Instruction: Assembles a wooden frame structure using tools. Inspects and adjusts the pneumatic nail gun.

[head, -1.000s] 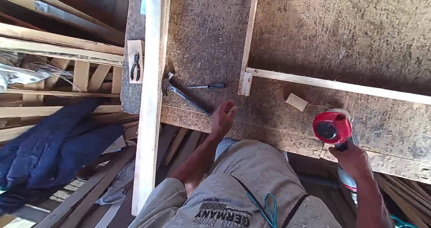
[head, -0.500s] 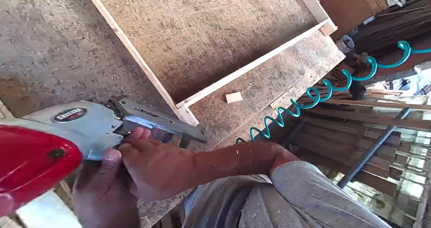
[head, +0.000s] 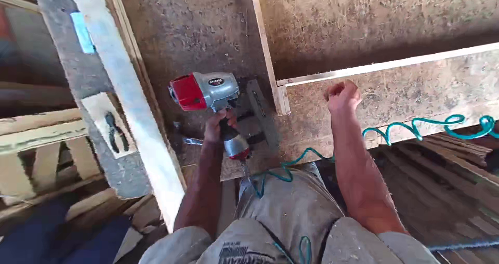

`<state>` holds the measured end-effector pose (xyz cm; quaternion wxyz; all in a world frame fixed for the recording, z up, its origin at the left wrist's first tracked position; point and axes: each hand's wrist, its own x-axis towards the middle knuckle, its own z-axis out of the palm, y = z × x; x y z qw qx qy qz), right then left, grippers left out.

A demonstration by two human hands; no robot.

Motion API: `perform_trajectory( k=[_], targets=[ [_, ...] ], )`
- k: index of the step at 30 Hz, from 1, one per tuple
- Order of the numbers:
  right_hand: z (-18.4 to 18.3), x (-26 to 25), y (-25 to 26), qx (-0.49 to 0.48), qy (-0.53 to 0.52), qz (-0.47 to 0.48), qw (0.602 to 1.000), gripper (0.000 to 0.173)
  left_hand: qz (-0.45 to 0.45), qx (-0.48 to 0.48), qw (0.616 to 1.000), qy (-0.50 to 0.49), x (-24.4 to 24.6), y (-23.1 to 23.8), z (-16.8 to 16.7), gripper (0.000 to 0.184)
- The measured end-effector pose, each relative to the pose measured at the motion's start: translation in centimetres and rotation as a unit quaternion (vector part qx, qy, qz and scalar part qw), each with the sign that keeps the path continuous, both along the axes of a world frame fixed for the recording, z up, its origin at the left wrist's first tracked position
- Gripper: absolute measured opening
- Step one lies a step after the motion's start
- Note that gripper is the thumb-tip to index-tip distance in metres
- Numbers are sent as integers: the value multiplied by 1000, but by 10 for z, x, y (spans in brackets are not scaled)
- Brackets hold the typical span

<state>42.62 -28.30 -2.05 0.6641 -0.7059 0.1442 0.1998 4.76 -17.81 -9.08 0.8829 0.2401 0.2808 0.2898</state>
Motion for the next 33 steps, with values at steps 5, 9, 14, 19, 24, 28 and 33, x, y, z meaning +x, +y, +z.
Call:
perform_trajectory(
  k=[5,9,14,19,24,28,33],
  targets=[
    [17,64,28,-278,-301,410,815,45,-20,-90,995,35,8,-8,-25,17],
    [7,31,64,-324,-387,756,417,63,-89,-154,979,97,11,5,-18,42],
    [-39,25,76,-381,-378,774,336,44,-66,-148,984,79,10,2,-19,31],
    [-43,28,77,-411,-338,783,322,28,-62,-135,989,0,-10,-25,-18,35],
    [-43,27,74,-369,-385,777,334,25,-63,-136,988,-38,-14,-29,-21,32],
    [-44,27,72,-364,-388,777,338,24,-65,-138,987,-44,-16,-29,-24,33],
    [-47,27,69,-354,-408,771,337,25,-57,-133,988,-53,-16,-34,-23,42]
  ],
)
